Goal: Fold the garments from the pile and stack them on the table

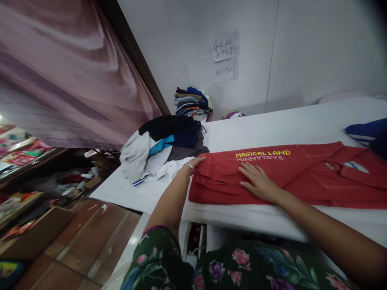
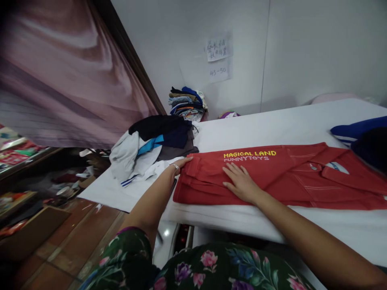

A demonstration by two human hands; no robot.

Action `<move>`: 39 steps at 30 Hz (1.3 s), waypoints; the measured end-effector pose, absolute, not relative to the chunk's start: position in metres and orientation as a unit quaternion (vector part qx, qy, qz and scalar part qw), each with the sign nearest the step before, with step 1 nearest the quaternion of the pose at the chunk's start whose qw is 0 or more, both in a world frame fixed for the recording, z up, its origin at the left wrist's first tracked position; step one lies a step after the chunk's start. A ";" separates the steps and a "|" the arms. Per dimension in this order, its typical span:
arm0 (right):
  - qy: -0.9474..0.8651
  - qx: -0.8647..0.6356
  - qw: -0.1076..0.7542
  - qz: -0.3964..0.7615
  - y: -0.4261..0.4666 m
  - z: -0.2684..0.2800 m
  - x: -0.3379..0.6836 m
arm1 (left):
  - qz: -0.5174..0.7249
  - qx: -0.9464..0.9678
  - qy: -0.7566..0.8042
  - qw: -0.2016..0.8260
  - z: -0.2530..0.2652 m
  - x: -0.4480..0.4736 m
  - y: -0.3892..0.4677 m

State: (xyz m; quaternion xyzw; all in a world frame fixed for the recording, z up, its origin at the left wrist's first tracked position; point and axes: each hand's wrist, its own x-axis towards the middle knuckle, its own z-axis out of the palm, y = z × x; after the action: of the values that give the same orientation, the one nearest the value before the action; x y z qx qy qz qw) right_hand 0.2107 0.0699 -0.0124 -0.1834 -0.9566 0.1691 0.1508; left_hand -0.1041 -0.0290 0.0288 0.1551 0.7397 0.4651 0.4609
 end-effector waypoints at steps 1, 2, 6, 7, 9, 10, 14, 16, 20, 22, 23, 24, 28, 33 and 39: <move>-0.960 -0.191 0.135 0.156 0.070 -0.018 0.206 | 0.455 0.159 0.745 0.461 0.031 -0.103 -0.030; -0.962 -0.198 0.123 0.144 0.069 -0.024 0.204 | 0.449 0.161 0.747 0.462 0.033 -0.101 -0.031; -0.965 -0.197 0.126 0.122 0.069 -0.037 0.202 | 0.446 0.184 0.743 0.464 0.039 -0.101 -0.036; -0.964 -0.194 0.130 0.123 0.069 -0.038 0.203 | 0.447 0.191 0.740 0.466 0.040 -0.101 -0.037; -0.964 -0.191 0.137 0.124 0.069 -0.038 0.205 | 0.450 0.209 0.724 0.479 0.042 -0.103 -0.041; -0.964 -0.192 0.140 0.123 0.069 -0.038 0.205 | 0.451 0.218 0.712 0.492 0.042 -0.104 -0.043; -0.963 -0.192 0.145 0.118 0.070 -0.039 0.205 | 0.483 0.241 0.650 0.535 0.043 -0.105 -0.050; -0.964 -0.192 0.143 0.119 0.070 -0.039 0.205 | 0.500 0.220 0.639 0.541 0.043 -0.104 -0.052; -0.960 -0.196 0.141 0.139 0.070 -0.037 0.205 | 0.513 0.150 0.638 0.554 0.044 -0.097 -0.055; -0.955 -0.195 0.154 0.165 0.071 -0.035 0.205 | 0.518 0.132 0.635 0.557 0.046 -0.093 -0.056; -0.949 -0.194 0.169 0.182 0.071 -0.033 0.205 | 0.518 0.126 0.636 0.558 0.047 -0.091 -0.056; -0.941 -0.193 0.191 0.200 0.071 -0.032 0.204 | 0.518 0.121 0.638 0.557 0.048 -0.089 -0.056; -0.916 -0.180 0.238 0.267 0.069 -0.026 0.198 | 0.523 0.121 0.640 0.550 0.060 -0.083 -0.052; -0.924 -0.147 0.144 0.322 0.064 -0.023 0.195 | 0.551 0.169 0.608 0.546 0.092 -0.062 -0.035; -0.718 -0.216 0.271 0.604 0.074 -0.015 0.199 | 0.602 0.295 0.527 0.522 0.133 -0.008 0.011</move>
State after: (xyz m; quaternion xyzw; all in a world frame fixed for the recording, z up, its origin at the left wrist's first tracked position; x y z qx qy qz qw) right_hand 0.1992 0.0737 -0.0150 -0.2160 -0.7180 0.6036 0.2711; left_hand -0.0083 0.0113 0.1329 0.2947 0.5274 0.6018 0.5224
